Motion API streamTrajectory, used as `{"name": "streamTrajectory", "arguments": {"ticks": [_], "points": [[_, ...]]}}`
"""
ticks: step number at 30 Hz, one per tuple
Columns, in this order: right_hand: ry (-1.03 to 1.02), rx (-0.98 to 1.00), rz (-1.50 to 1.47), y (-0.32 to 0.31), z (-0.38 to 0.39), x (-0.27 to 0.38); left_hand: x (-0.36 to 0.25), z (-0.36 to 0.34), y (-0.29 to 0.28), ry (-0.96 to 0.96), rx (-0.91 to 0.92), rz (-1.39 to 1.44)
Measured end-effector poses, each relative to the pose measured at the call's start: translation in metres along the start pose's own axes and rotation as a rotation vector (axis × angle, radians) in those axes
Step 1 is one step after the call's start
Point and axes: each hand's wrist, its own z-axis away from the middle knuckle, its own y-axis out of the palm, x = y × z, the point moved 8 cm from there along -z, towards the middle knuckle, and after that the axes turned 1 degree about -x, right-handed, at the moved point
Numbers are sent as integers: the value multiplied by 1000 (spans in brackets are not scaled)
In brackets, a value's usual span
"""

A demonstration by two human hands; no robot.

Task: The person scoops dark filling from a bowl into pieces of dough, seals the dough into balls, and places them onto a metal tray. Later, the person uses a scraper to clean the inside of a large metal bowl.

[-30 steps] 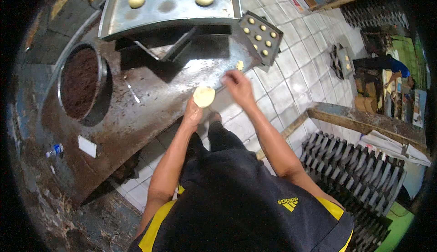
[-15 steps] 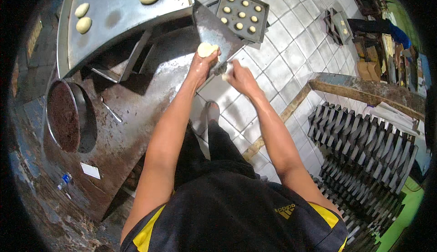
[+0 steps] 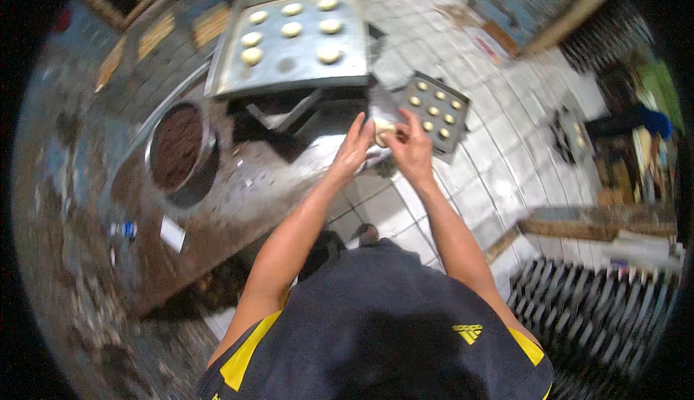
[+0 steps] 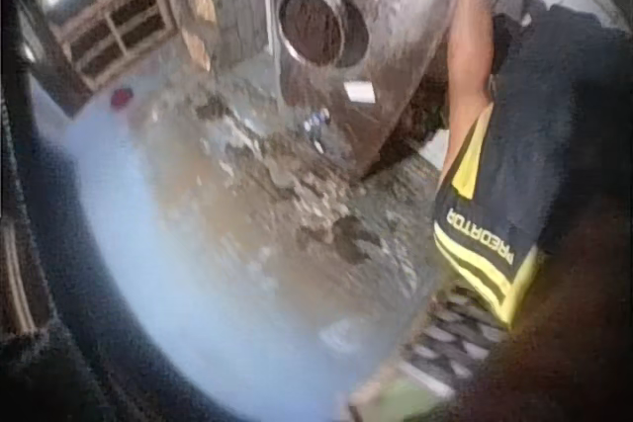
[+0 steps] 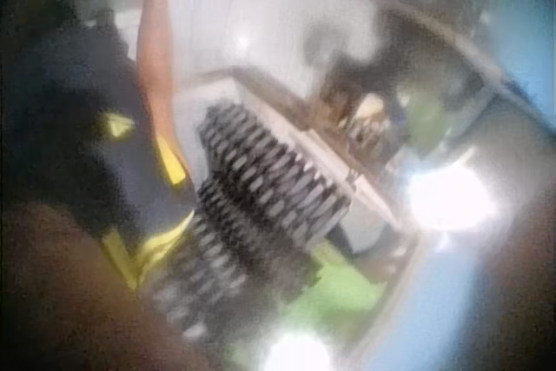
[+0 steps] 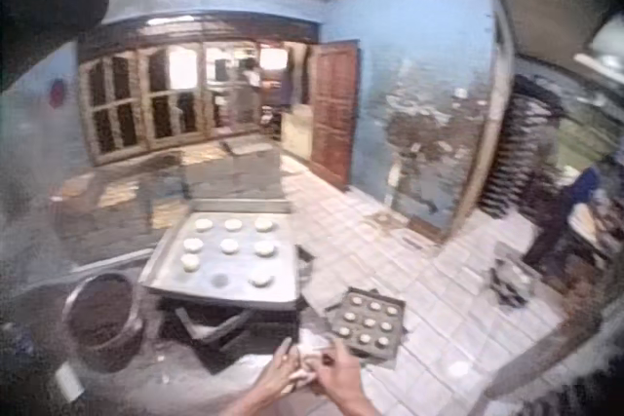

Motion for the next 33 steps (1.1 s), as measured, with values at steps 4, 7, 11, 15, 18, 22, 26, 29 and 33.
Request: {"name": "streamTrajectory", "arguments": {"ticks": [4, 7, 11, 15, 18, 22, 26, 29, 33], "points": [[47, 188, -242, 74, 5, 18, -48, 37, -49, 351, -430, -64], [193, 437, -594, 137, 27, 37, -76, 83, -90, 420, -630, 94], [150, 610, -633, 188, 45, 80, -60, 136, -173, 335, -756, 258], [-140, 766, -77, 275, 93, 86, 63, 193, -263, -36, -740, -53], [-783, 889, 100, 330, 135, 94, 97, 220, -267, -61, -744, -24], [-57, 915, -25, 423, 87, 64, 90, 227, -326, 63, -607, 384], [-284, 701, 576, 516, 50, -32, 14, 250, -401, 301, -806, -199], [-135, 719, 747, 535, 46, -52, -23, 259, -449, 215, -792, -91], [-407, 785, 607, 509, 57, -22, -9, 261, -510, 190, -783, -48]]}}
